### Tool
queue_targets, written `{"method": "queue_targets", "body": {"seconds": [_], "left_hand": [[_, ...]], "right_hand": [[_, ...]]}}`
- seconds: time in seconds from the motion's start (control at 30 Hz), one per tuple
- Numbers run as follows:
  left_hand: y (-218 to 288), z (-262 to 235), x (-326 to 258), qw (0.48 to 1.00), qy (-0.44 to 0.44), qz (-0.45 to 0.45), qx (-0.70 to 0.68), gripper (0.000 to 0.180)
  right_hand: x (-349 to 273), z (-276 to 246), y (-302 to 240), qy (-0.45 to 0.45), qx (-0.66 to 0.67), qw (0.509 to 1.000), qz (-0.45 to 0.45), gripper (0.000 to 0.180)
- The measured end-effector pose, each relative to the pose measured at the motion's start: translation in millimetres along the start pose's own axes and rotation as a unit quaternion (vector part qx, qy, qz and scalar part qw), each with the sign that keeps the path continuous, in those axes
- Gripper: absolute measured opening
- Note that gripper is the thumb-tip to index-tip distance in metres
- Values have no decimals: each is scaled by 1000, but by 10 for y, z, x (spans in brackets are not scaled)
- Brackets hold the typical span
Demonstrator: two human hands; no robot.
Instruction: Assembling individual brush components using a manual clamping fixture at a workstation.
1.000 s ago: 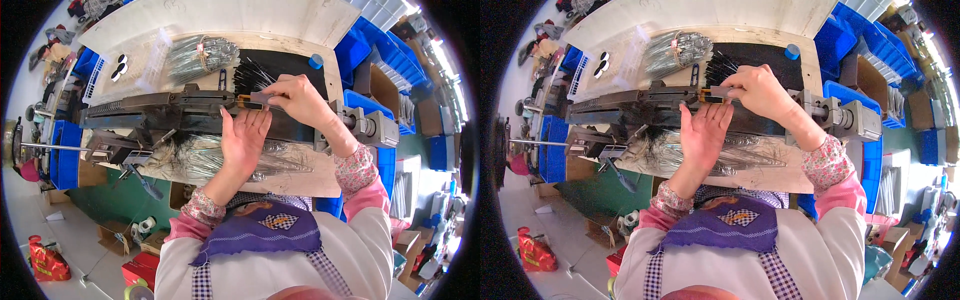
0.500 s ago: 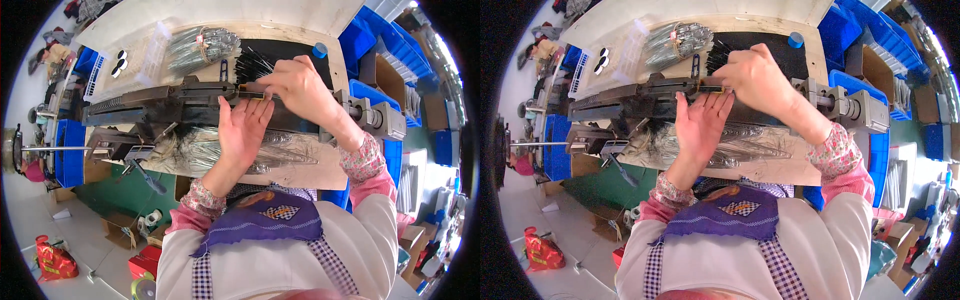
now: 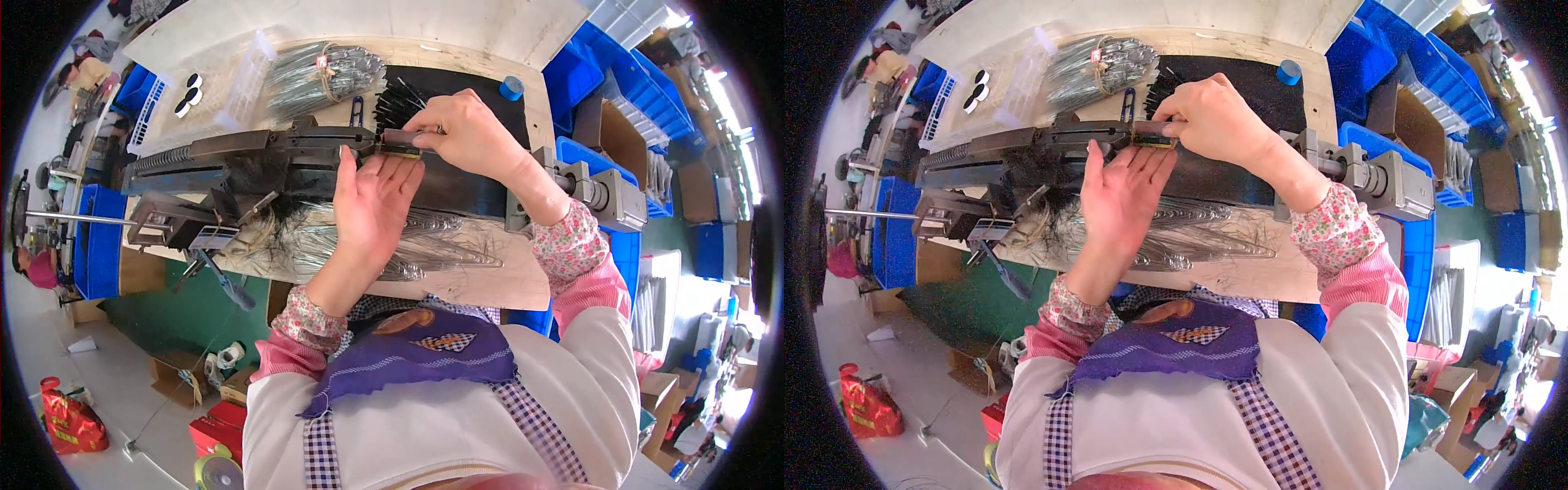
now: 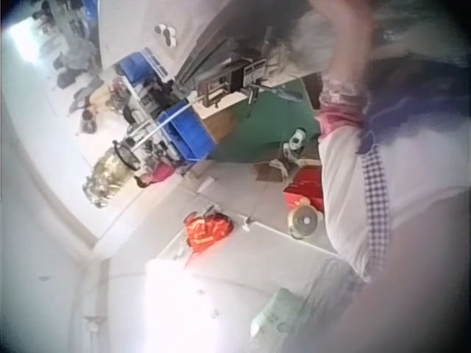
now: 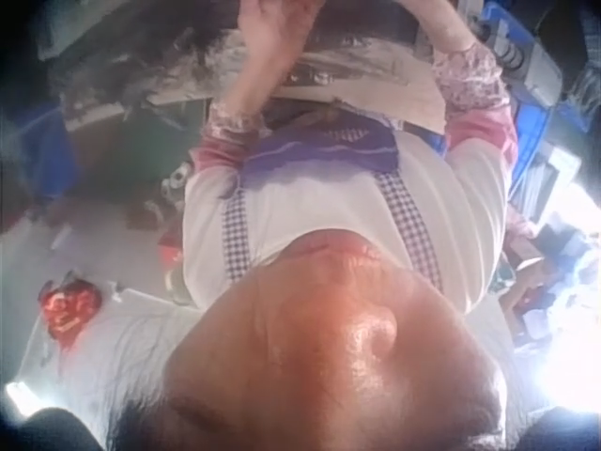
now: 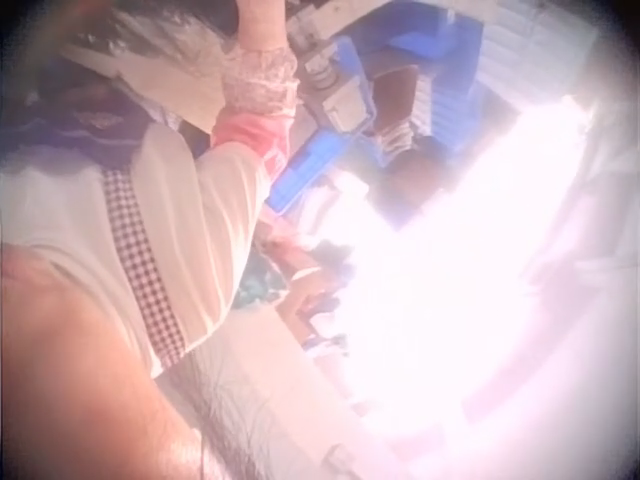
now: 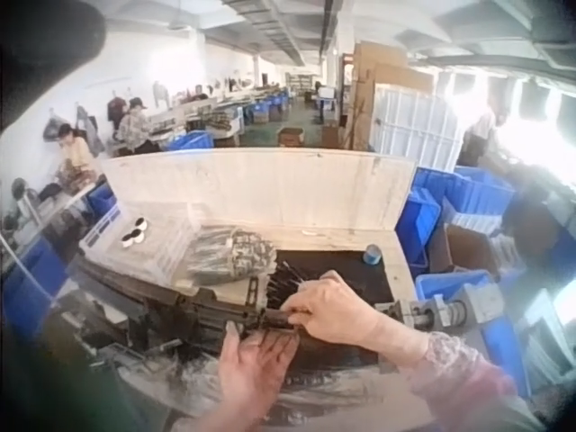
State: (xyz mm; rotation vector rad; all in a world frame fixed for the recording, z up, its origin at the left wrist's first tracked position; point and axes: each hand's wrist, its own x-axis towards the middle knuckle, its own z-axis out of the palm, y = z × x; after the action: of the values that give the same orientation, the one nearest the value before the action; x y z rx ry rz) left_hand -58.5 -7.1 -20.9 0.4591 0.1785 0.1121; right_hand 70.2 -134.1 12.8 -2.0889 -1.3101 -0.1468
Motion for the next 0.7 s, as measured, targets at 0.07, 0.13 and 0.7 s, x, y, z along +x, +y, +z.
{"method": "queue_targets", "body": {"seconds": [0.07,0.13,0.7], "left_hand": [[23,12,-11,999,-6,-31,-12,68],[21,3,-16,999,-3,-30,-14,68],[-25,-27,-9,999,1,1,-37,72]], "right_hand": [[-19,2,32,-5,-23,1000,-16,18],[-24,-1,36,-3,-20,1000,-19,18],[-104,-296,-448,62,-67,993,74,16]]}}
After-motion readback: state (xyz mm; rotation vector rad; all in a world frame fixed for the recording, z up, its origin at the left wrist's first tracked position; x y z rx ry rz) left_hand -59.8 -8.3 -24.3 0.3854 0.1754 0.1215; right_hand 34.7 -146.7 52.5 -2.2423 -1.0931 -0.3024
